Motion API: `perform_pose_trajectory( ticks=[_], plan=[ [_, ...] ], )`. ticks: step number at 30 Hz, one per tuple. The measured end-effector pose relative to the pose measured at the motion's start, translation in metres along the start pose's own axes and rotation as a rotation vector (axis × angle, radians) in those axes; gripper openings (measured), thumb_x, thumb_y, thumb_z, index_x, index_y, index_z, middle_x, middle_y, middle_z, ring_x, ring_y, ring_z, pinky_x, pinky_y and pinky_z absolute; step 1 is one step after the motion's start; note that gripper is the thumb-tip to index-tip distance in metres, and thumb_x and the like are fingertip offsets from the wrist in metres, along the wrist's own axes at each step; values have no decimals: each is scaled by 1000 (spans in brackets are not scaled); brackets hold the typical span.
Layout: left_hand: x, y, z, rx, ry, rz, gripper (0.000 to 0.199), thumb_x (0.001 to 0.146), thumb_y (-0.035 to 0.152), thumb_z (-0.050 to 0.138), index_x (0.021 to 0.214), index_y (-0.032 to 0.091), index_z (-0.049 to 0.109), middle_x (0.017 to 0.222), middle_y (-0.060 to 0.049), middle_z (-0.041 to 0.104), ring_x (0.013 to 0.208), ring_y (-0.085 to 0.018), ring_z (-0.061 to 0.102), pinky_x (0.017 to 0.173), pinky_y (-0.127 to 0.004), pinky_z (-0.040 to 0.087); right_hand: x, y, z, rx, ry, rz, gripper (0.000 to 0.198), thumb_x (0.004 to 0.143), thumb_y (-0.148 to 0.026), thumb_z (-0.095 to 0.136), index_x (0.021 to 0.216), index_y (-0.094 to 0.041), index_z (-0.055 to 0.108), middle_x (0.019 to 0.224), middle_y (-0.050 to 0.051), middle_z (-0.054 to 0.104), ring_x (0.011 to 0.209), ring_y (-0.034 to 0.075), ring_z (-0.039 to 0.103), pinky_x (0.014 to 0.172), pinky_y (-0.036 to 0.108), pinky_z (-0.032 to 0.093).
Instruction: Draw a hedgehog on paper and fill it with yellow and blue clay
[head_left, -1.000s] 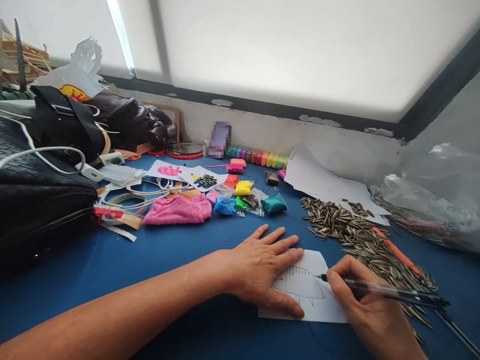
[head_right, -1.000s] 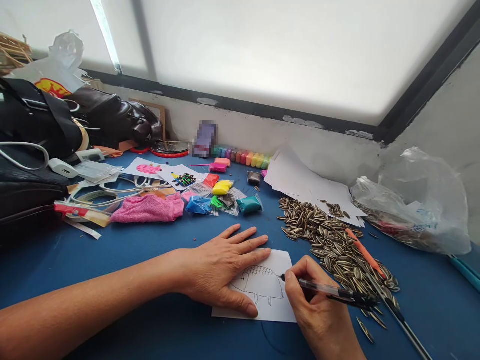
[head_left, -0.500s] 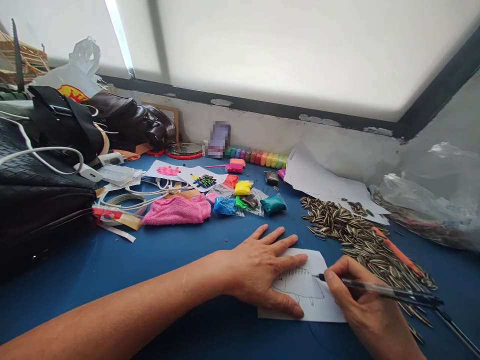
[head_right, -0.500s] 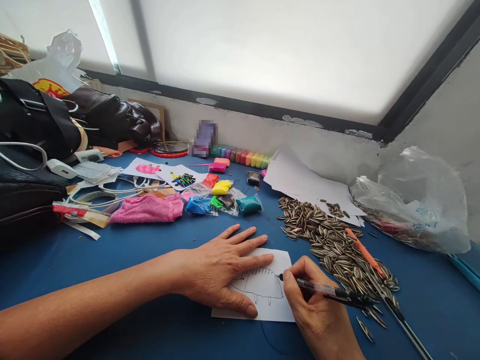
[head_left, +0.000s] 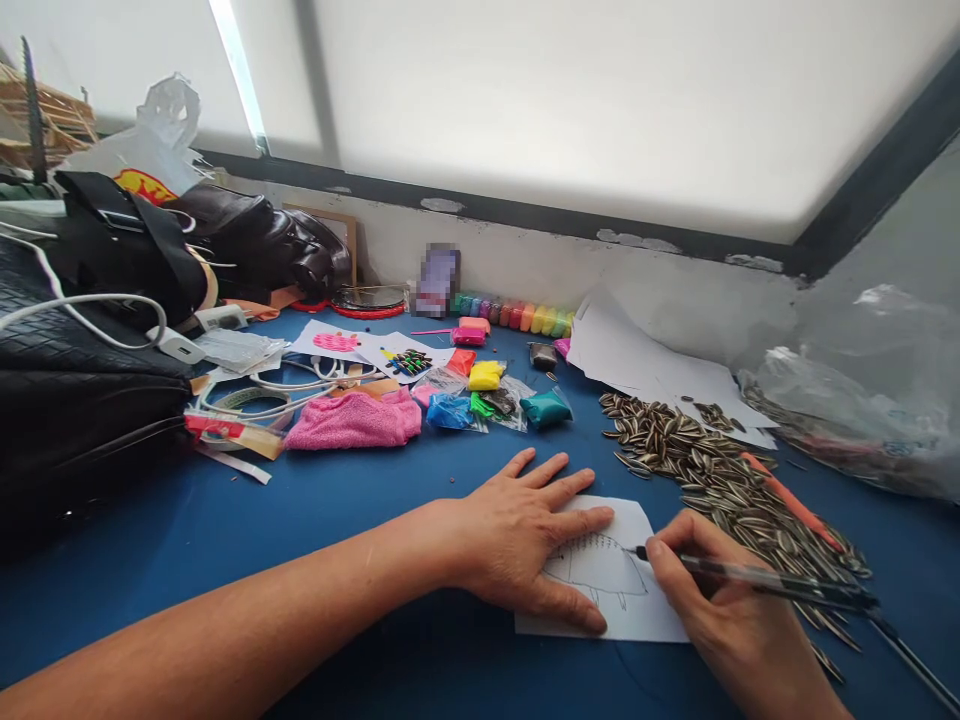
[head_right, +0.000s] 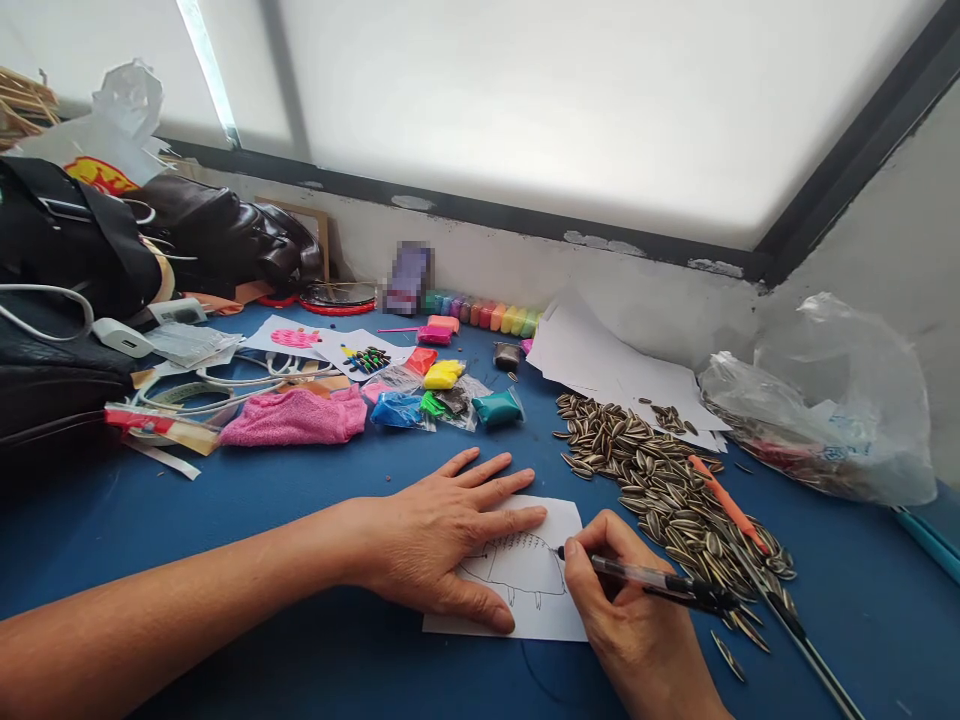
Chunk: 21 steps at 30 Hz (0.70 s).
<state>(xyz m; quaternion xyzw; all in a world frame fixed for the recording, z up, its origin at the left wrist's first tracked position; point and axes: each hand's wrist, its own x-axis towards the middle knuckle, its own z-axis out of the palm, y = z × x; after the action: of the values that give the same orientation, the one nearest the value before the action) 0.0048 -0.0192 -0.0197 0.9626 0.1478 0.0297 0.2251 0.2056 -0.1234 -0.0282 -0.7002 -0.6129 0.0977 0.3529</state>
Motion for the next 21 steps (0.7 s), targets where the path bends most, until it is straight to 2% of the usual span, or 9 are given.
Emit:
perform_pose_trajectory(
  ticks=[6,21],
  plan=[
    [1,0,0,-14,1,-7,85,86,73,42,153,25,24,161,-10,10,149,-33,0,118,-56,-1,1,6,2,13,0,-46,33,87,-42,50,60,-24,50,48,-6,42,40,10,36,37,23,25],
    [0,0,0,-34,7,-4,86,85,74,41,153,25,24,161,-11,10,149,-32,0,118,-56,-2,-2,-7,0,39,10,40,31,86,-41,51,60,-24,49,50,-6,41,43,10,36,40,24,26]
  ],
)
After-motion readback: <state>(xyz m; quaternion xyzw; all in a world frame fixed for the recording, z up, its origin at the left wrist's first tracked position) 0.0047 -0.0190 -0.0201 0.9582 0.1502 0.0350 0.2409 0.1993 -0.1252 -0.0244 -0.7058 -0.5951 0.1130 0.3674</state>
